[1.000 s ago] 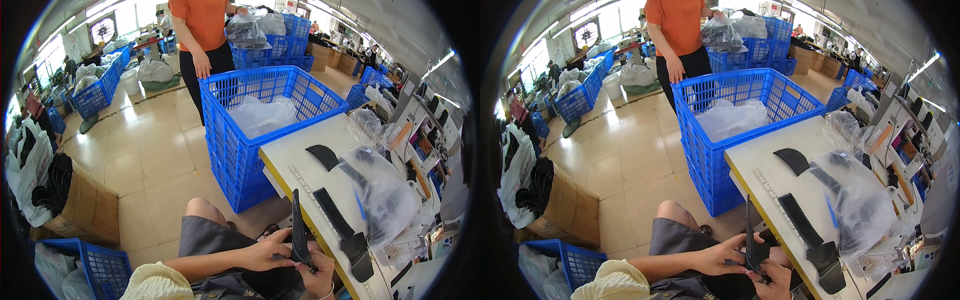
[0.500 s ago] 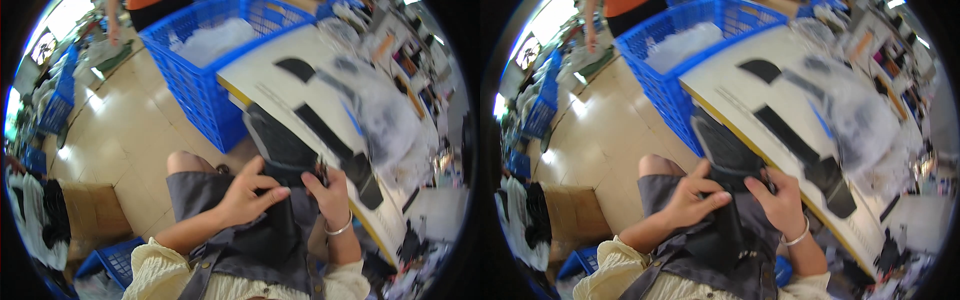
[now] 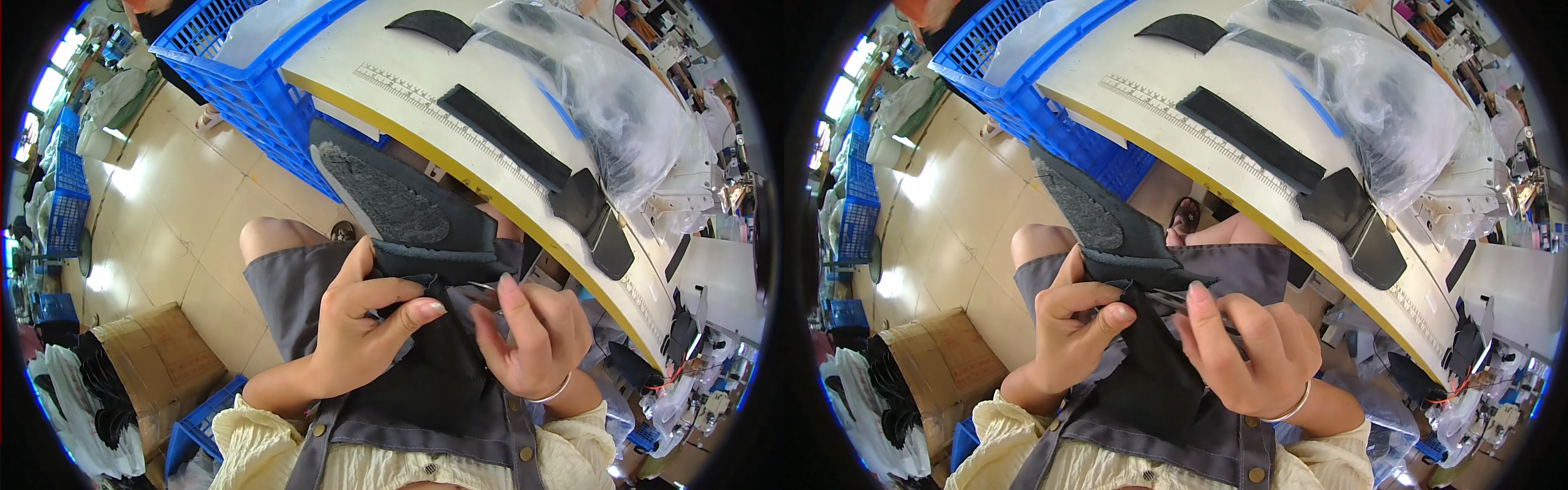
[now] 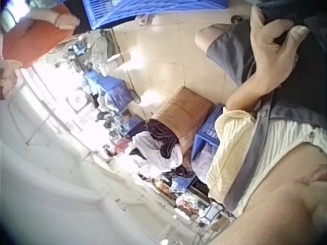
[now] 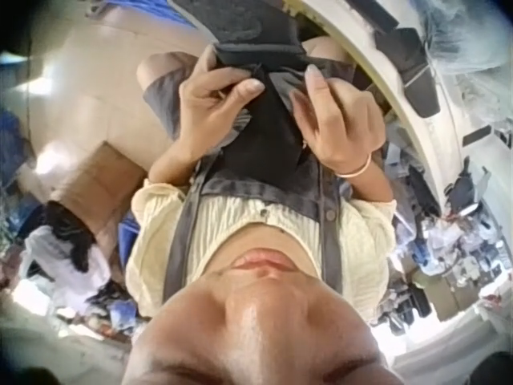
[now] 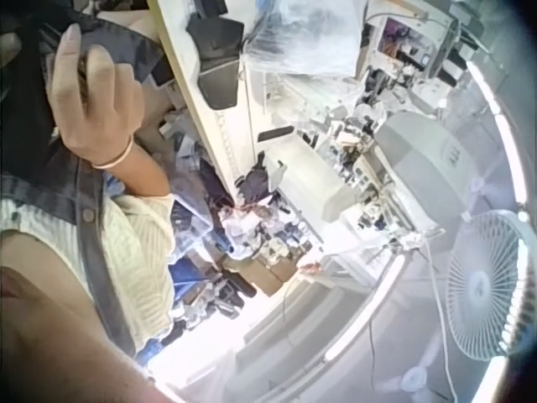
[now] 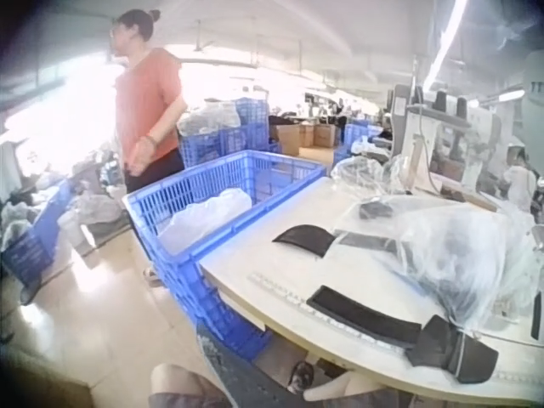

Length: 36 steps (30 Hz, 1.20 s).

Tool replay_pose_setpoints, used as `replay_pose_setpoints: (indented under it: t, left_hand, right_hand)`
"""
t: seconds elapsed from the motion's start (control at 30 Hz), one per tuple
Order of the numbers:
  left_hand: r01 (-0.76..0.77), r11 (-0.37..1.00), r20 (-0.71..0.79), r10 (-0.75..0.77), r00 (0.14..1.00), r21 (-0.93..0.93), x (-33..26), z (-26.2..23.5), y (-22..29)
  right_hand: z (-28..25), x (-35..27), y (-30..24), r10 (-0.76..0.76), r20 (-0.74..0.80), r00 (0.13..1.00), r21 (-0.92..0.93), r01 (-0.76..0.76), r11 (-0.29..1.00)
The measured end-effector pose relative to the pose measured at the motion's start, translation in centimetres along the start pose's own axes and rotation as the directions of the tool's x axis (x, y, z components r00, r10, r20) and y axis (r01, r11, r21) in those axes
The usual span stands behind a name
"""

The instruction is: The recorder is using a small trimming tool to remove excess material and refine the edges of shoe upper components.

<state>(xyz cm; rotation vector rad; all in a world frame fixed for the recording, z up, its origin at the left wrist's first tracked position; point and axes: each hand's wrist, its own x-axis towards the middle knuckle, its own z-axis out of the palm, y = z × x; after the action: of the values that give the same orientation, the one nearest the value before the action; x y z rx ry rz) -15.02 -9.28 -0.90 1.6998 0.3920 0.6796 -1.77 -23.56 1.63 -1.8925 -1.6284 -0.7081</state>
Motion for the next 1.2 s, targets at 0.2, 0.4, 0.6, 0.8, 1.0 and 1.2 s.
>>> replay_pose_setpoints:
  t: [0.2,0.4,0.6,0.8,1.0,1.2]
  left_hand:
    - [0.002,1.000,-0.019,-0.002,1.000,-0.021,0.1,0.3,0.6]
    - [-0.032,0.999,-0.002,0.032,0.999,0.037,0.3,0.2,0.5]
    - [-0.007,1.000,-0.020,0.007,1.000,0.015,0.1,0.3,0.6]
    - [0.011,0.999,0.009,-0.012,1.000,0.030,0.0,0.3,0.3]
    - [-0.021,0.998,-0.015,0.022,1.000,0.064,0.1,0.3,0.4]
    - [-0.066,0.998,-0.028,0.067,0.997,0.023,0.3,0.7,0.1]
  right_hand:
    - [0.1,-0.3,0.3,-0.065,-0.005,0.998,-0.025,0.065,0.998]
    - [0.5,-0.4,0.4,-0.073,-0.035,0.997,-0.023,0.072,0.997]
    - [0.9,-0.4,0.3,-0.065,-0.049,0.997,-0.022,0.064,0.998]
    - [1.0,-0.7,0.3,-0.053,-0.045,0.998,-0.026,0.052,0.998]
    - [1.2,-0.6,0.2,-0.052,-0.037,0.998,-0.005,0.052,0.999]
    - [1.7,-1.1,0.3,-0.039,-0.084,0.996,0.037,0.043,0.998]
